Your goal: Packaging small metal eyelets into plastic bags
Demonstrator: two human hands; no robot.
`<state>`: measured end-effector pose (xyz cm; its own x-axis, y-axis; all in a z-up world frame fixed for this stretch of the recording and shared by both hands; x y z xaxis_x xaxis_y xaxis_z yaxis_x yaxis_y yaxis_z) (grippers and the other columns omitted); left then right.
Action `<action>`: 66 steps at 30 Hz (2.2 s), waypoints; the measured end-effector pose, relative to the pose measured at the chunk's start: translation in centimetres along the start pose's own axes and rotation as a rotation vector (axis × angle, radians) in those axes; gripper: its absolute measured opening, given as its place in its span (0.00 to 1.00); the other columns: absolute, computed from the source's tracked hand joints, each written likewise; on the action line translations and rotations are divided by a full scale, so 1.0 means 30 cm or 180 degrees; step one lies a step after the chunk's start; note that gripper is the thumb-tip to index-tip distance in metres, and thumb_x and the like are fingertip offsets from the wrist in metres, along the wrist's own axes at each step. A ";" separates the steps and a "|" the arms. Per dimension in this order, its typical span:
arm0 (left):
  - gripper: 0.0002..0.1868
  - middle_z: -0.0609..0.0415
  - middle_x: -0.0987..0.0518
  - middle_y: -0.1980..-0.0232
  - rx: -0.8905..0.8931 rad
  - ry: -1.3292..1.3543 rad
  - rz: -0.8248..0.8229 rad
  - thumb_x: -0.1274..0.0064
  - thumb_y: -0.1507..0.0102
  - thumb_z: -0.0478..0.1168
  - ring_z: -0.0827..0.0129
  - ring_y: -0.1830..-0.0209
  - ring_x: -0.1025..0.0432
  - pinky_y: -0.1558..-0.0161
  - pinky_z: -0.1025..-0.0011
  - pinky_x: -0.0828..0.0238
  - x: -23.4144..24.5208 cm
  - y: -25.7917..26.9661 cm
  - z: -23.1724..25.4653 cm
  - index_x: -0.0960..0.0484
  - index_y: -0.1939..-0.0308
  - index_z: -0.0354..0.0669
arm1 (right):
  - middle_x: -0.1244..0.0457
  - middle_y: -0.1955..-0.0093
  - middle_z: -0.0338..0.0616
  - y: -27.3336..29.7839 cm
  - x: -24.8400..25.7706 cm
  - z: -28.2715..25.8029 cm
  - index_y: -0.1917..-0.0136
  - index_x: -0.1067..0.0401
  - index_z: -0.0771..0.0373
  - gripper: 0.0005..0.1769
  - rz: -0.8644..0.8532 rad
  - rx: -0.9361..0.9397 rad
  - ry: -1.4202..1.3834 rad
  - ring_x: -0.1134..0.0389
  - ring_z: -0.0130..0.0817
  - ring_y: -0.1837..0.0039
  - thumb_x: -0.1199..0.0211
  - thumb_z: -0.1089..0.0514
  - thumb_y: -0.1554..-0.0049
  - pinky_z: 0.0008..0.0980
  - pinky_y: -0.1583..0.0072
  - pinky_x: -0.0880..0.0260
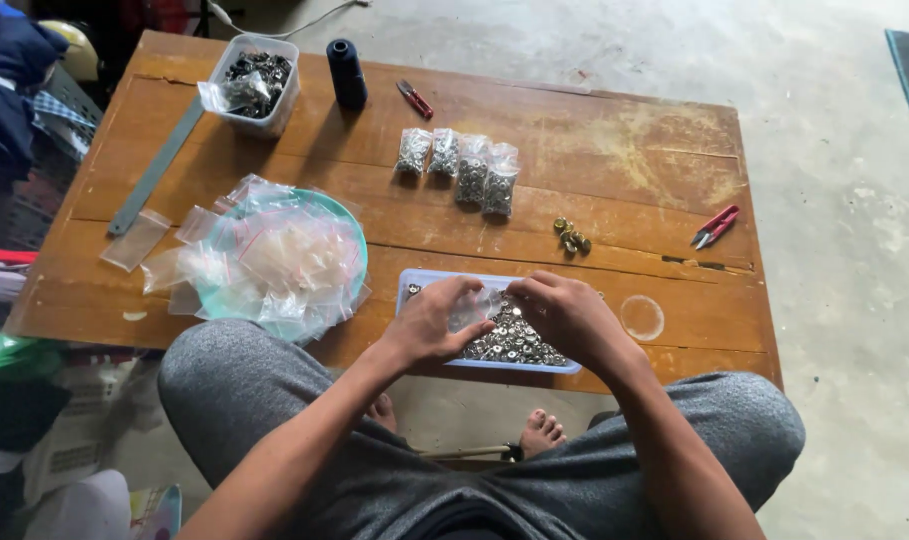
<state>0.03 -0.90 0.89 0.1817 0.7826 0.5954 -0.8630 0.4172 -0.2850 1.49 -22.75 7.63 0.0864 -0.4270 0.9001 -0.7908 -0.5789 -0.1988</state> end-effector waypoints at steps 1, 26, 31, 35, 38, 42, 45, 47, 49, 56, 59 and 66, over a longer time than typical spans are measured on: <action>0.29 0.40 0.20 0.53 -0.0019 -0.0006 0.0006 0.36 0.42 0.49 0.46 0.50 0.23 0.46 0.53 0.27 0.007 -0.005 0.005 0.27 0.42 0.43 | 0.34 0.60 0.38 -0.007 0.013 -0.009 0.52 0.30 0.48 0.06 0.0015 0.0004 0.0013 0.27 0.50 0.58 0.37 0.58 0.43 0.46 0.59 0.25; 0.25 0.48 0.16 0.52 0.0595 -0.0565 -0.0769 0.45 0.36 0.53 0.54 0.50 0.20 0.40 0.50 0.33 0.026 -0.030 0.136 0.33 0.39 0.55 | 0.32 0.61 0.38 -0.013 0.104 -0.093 0.55 0.29 0.51 0.06 0.0167 0.0337 -0.0141 0.28 0.43 0.56 0.35 0.61 0.45 0.42 0.57 0.26; 0.23 0.46 0.16 0.53 0.0548 -0.0558 -0.0783 0.48 0.35 0.52 0.52 0.51 0.19 0.40 0.49 0.33 0.033 -0.028 0.144 0.35 0.40 0.54 | 0.32 0.61 0.38 -0.014 0.087 -0.077 0.54 0.29 0.51 0.06 0.0166 0.0283 -0.0162 0.27 0.44 0.55 0.34 0.58 0.45 0.42 0.57 0.25; 0.23 0.46 0.15 0.54 0.0546 -0.0520 -0.0761 0.46 0.35 0.52 0.53 0.52 0.19 0.40 0.48 0.33 0.015 -0.018 0.102 0.35 0.41 0.54 | 0.32 0.62 0.39 -0.017 0.096 -0.091 0.56 0.29 0.51 0.04 0.0100 0.0302 -0.0227 0.28 0.45 0.57 0.35 0.59 0.44 0.43 0.57 0.26; 0.24 0.46 0.16 0.54 0.0536 -0.0559 -0.0654 0.46 0.36 0.55 0.52 0.52 0.19 0.42 0.48 0.32 0.001 -0.014 0.044 0.35 0.42 0.54 | 0.31 0.61 0.38 -0.034 0.082 -0.072 0.55 0.28 0.49 0.04 0.0099 0.0286 -0.0247 0.28 0.45 0.57 0.34 0.58 0.43 0.42 0.57 0.26; 0.22 0.47 0.15 0.54 0.0584 -0.0498 -0.0413 0.48 0.35 0.56 0.50 0.53 0.19 0.45 0.49 0.30 0.003 -0.006 0.007 0.34 0.42 0.55 | 0.30 0.58 0.37 -0.037 0.041 -0.017 0.52 0.27 0.48 0.03 -0.0039 0.0039 -0.0180 0.26 0.44 0.55 0.36 0.54 0.41 0.43 0.56 0.25; 0.22 0.44 0.16 0.55 0.0573 -0.0139 -0.0197 0.45 0.36 0.57 0.45 0.53 0.20 0.49 0.47 0.27 0.040 -0.004 0.022 0.30 0.43 0.56 | 0.29 0.53 0.46 -0.023 -0.007 0.020 0.49 0.24 0.52 0.07 -0.0552 -0.0107 -0.0143 0.26 0.53 0.52 0.37 0.54 0.41 0.50 0.53 0.24; 0.23 0.42 0.16 0.55 0.0516 -0.0116 -0.0135 0.44 0.37 0.56 0.44 0.52 0.21 0.50 0.47 0.26 0.047 -0.009 0.015 0.30 0.43 0.56 | 0.31 0.48 0.48 -0.014 -0.069 0.059 0.46 0.24 0.52 0.11 -0.0803 -0.0218 -0.0051 0.27 0.57 0.49 0.35 0.53 0.42 0.53 0.50 0.24; 0.24 0.41 0.17 0.54 0.0482 -0.0054 -0.0124 0.42 0.38 0.56 0.43 0.52 0.21 0.51 0.46 0.25 0.039 0.005 0.023 0.29 0.43 0.56 | 0.32 0.43 0.51 0.021 -0.130 0.083 0.43 0.25 0.52 0.15 -0.1088 -0.0383 0.0014 0.28 0.61 0.45 0.34 0.53 0.44 0.56 0.48 0.24; 0.25 0.40 0.17 0.56 0.0160 0.0192 0.0070 0.38 0.40 0.52 0.43 0.53 0.21 0.52 0.50 0.24 0.033 0.009 -0.018 0.26 0.42 0.50 | 0.34 0.55 0.38 0.026 -0.204 0.094 0.52 0.29 0.50 0.03 -0.0751 0.0129 0.0146 0.28 0.47 0.51 0.40 0.53 0.40 0.44 0.53 0.24; 0.25 0.41 0.17 0.55 0.0063 0.0315 0.0109 0.37 0.40 0.51 0.45 0.52 0.21 0.51 0.51 0.24 0.031 0.014 -0.028 0.24 0.42 0.49 | 0.33 0.56 0.35 0.021 -0.177 0.070 0.54 0.30 0.49 0.02 -0.0568 0.0204 0.0048 0.27 0.42 0.52 0.42 0.54 0.38 0.38 0.54 0.23; 0.24 0.46 0.16 0.59 0.0085 0.0442 0.0343 0.37 0.41 0.54 0.45 0.55 0.21 0.52 0.52 0.24 0.029 0.026 -0.027 0.21 0.44 0.53 | 0.29 0.54 0.32 0.053 -0.193 0.099 0.50 0.22 0.43 0.08 0.0418 0.0196 -0.0314 0.27 0.37 0.46 0.37 0.57 0.40 0.34 0.48 0.24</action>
<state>-0.10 0.48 0.57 0.1492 0.8793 0.4524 -0.8929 0.3164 -0.3205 1.55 -23.25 0.94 0.0462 -0.5661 0.8230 -0.7608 -0.5539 -0.3383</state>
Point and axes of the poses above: each hand's wrist, its own y-axis away from the middle knuckle, its own x-axis out of the back of the hand, z = x × y, the point moved 2 cm from there along -y, towards the middle knuckle
